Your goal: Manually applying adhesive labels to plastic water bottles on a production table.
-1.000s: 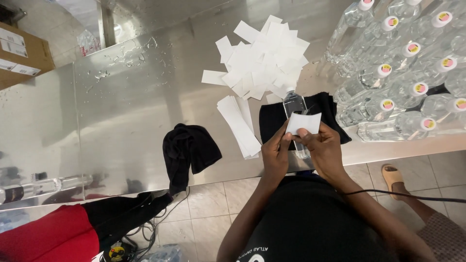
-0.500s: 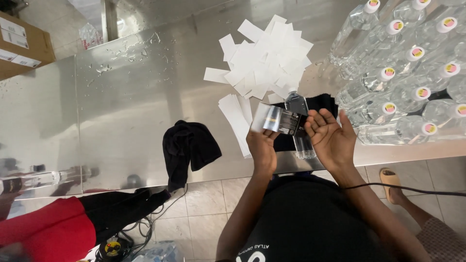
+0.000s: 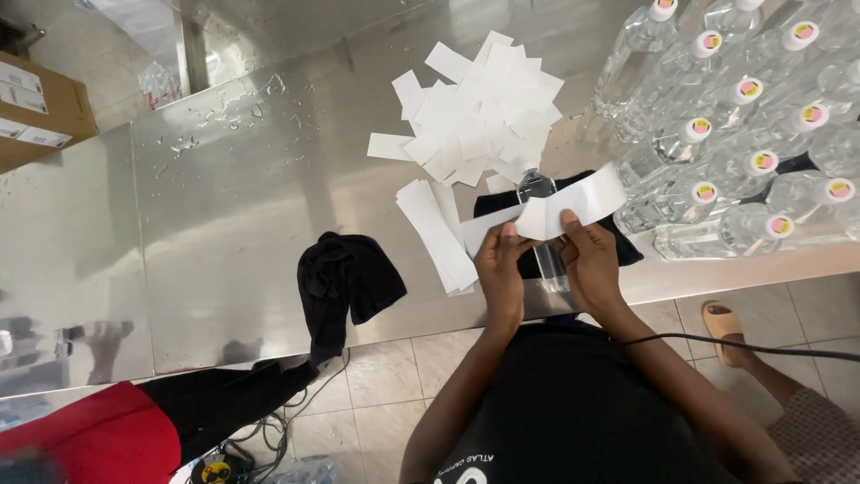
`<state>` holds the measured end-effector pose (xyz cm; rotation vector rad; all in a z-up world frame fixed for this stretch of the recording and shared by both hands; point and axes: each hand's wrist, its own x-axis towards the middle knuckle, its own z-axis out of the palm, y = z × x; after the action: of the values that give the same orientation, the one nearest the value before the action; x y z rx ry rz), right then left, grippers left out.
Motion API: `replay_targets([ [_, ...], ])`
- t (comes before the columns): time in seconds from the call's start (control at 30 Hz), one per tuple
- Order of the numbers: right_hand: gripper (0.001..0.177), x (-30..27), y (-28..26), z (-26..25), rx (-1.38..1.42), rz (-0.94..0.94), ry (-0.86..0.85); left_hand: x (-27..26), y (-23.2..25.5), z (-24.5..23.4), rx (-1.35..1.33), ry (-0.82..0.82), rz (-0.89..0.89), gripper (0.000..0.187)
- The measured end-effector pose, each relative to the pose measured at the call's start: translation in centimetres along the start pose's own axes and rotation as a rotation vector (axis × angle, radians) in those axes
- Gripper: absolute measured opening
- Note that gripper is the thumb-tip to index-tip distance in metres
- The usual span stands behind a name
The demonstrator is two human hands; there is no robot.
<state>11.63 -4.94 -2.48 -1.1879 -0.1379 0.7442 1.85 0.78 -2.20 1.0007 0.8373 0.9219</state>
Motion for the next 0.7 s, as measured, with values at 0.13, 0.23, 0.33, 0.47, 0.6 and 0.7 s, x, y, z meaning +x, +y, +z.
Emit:
replay_targets([
  [0.13,0.049,-2.1,-6.1,3.7,0.118,0.103,0.046,1.9,-1.7,-2.9,-0.270,0.118,-0.202,0.028],
  [0.23,0.052,-2.1,-4.9,3.7,0.200,0.127,0.033,2.1,-1.9,-2.7,-0.318,0.091,-0.239,0.048],
  [0.33,0.051,-2.5,-5.0,4.4,0.244,0.119,-0.007,0.6,-0.8,-0.2,-0.208,-0.110,-0.112,0.103],
  [0.47,0.049,-2.0,-5.3,4.1,0.312,0.134,-0.028,1.1,-6.7,-2.2,-0.080,-0.259,-0.037,0.082],
  [0.6,0.047,-1.2,-4.2,2.0,0.320,0.184,-0.098,1.7,-1.7,-1.8,-0.200,-0.141,-0.344,0.074],
  [0.7,0.052,-0.8,-4.3,0.9,0.395,0.157,-0.054,2.0,0.1,-1.3,-0.173,-0.065,-0.388,0.082],
])
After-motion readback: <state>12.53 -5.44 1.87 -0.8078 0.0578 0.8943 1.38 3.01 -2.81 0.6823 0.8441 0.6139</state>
